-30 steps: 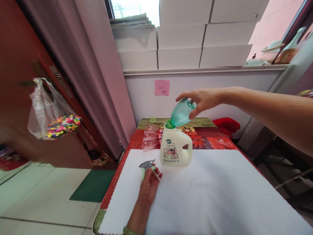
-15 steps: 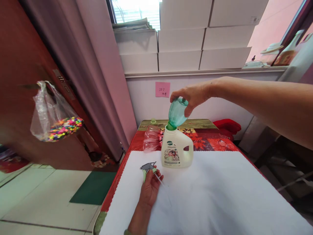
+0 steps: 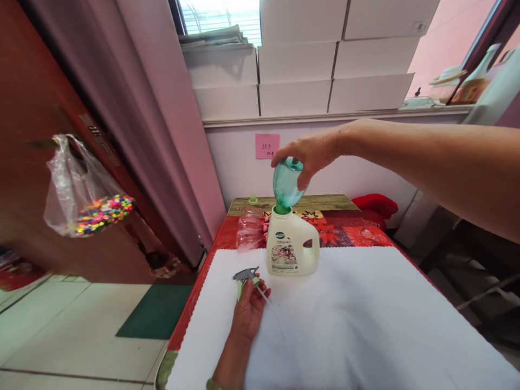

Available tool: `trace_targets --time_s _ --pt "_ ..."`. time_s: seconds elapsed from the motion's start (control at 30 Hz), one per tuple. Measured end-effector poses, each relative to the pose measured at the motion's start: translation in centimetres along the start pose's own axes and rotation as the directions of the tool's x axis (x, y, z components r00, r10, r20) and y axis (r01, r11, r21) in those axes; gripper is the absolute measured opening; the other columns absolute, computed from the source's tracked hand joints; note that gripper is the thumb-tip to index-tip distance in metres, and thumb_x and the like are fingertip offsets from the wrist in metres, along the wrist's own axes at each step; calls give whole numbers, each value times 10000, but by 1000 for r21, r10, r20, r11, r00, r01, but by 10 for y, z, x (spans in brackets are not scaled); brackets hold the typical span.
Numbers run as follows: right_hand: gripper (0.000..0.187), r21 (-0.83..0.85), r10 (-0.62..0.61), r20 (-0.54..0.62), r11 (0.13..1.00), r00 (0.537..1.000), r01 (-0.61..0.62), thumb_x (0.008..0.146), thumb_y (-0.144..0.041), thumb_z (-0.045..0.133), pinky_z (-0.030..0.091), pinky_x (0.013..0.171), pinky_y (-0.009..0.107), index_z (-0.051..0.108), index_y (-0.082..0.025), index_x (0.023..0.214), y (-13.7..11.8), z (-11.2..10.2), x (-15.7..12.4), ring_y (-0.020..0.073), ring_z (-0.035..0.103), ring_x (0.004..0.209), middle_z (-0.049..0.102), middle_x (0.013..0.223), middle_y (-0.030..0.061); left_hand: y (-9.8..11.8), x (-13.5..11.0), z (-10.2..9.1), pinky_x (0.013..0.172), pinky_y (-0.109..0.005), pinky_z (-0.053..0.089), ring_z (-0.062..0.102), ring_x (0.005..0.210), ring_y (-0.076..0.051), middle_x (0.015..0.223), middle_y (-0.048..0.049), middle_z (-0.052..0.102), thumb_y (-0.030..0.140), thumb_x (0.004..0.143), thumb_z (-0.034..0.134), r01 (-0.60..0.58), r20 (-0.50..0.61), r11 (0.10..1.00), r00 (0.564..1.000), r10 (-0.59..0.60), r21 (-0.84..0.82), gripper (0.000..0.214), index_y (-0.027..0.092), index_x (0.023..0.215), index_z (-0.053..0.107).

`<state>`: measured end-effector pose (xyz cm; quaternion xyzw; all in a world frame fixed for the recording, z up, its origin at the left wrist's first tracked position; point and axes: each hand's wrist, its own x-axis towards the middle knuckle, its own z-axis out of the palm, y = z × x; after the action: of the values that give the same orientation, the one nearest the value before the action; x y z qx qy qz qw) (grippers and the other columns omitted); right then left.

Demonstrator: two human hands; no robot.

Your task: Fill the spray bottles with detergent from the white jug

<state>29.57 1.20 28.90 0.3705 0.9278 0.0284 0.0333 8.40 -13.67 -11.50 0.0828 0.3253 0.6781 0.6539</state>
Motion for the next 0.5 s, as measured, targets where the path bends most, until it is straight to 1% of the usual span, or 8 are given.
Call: trace_targets --time_s 0.13,0.23,0.4,0.5 --pt "813 90 16 -37 996 999 -13 556 -470 895 475 890 417 619 -331 1308 4 2 2 334 627 1101 702 1163 13 0 -1 2 808 -345 599 687 777 -153 888 -76 727 297 818 770 -3 9 1000 1000 3 7 273 138 1035 727" --pt "827 95 8 -45 995 999 -3 535 -483 906 483 889 422 624 -345 1300 9 4 3 346 621 1114 702 1172 11 1 -1 3 806 -344 599 690 769 -156 880 -73 727 289 814 772 -6 13 1000 1000 6 13 264 142 1029 726" --pt "817 110 12 -58 994 998 -6 579 -546 863 485 899 423 604 -353 1329 17 8 1 346 615 1145 678 1225 4 1 -2 3 814 -341 595 694 773 -159 887 -78 729 291 810 777 -6 20 1000 1000 6 24 273 141 1032 724" --pt "812 128 19 -61 992 998 -11 586 -520 867 475 917 430 605 -347 1335 18 9 -2 355 603 1166 677 1226 9 0 -1 3 810 -340 595 691 781 -154 886 -72 729 300 826 762 -10 16 1000 1000 10 27 261 146 1033 724"
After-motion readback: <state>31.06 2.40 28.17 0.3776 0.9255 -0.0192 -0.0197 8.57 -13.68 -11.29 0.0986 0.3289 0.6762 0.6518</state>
